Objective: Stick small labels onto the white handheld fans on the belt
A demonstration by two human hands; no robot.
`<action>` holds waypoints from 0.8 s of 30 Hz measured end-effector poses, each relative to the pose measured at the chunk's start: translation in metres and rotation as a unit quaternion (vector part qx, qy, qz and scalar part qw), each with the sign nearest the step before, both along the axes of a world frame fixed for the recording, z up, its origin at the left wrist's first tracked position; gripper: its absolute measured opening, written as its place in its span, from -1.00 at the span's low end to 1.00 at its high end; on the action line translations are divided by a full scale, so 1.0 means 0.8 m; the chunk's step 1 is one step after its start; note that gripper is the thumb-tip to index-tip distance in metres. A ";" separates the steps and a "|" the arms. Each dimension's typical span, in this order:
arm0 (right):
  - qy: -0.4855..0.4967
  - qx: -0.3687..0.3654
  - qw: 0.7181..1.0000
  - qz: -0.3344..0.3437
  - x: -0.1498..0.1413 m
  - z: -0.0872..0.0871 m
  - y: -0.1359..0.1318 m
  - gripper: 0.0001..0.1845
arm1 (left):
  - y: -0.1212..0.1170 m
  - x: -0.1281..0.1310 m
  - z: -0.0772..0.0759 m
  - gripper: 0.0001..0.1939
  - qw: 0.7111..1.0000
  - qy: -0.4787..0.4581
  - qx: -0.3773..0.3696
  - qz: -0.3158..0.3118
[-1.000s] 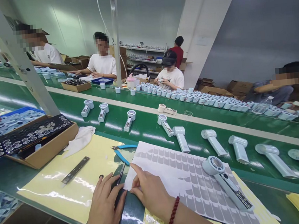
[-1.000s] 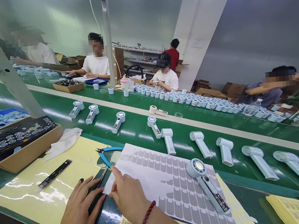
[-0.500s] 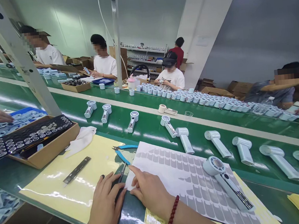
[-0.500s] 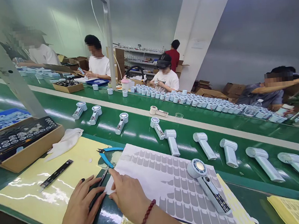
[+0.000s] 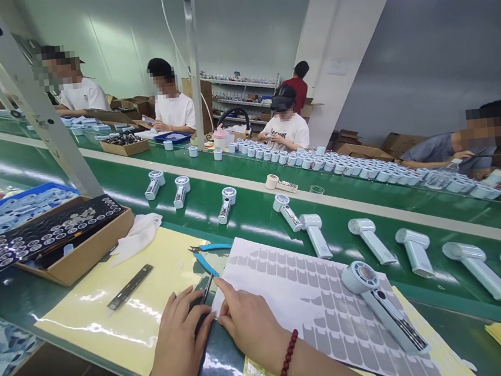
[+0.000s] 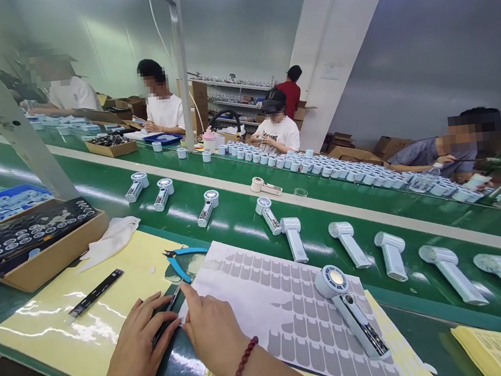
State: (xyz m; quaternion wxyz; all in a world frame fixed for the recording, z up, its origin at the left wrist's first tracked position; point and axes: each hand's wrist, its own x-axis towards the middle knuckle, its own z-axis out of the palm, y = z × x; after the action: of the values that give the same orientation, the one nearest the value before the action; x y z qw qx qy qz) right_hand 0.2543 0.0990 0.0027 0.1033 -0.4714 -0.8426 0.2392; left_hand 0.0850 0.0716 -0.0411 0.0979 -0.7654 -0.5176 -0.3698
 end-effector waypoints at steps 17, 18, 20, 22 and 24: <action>0.234 -0.106 0.959 -0.123 0.005 -0.007 0.003 -0.50 | 0.000 0.003 0.004 -0.84 1.000 -0.013 0.003 -0.004; 0.259 -0.115 0.948 -0.146 0.007 -0.010 0.004 -0.55 | 0.000 0.003 0.005 -0.85 1.000 -0.002 0.013 -0.005; 0.313 -0.132 0.920 -0.196 0.012 -0.018 0.007 -0.65 | 0.000 0.005 0.007 -0.86 0.999 0.026 0.034 -0.011; 0.368 -0.144 0.886 -0.244 0.021 -0.023 0.011 -0.74 | 0.001 0.006 0.007 -0.85 0.997 0.050 0.050 -0.026; 0.417 -0.145 0.851 -0.284 0.032 -0.023 0.014 -0.77 | 0.004 0.008 0.006 -0.79 0.993 0.076 0.060 -0.065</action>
State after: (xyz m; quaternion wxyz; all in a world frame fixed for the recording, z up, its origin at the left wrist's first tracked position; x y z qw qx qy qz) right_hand 0.2798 0.1104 -0.0158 0.4389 -0.5558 -0.5055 0.4928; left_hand 0.0912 0.0749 -0.0361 0.1588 -0.8160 -0.4344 -0.3467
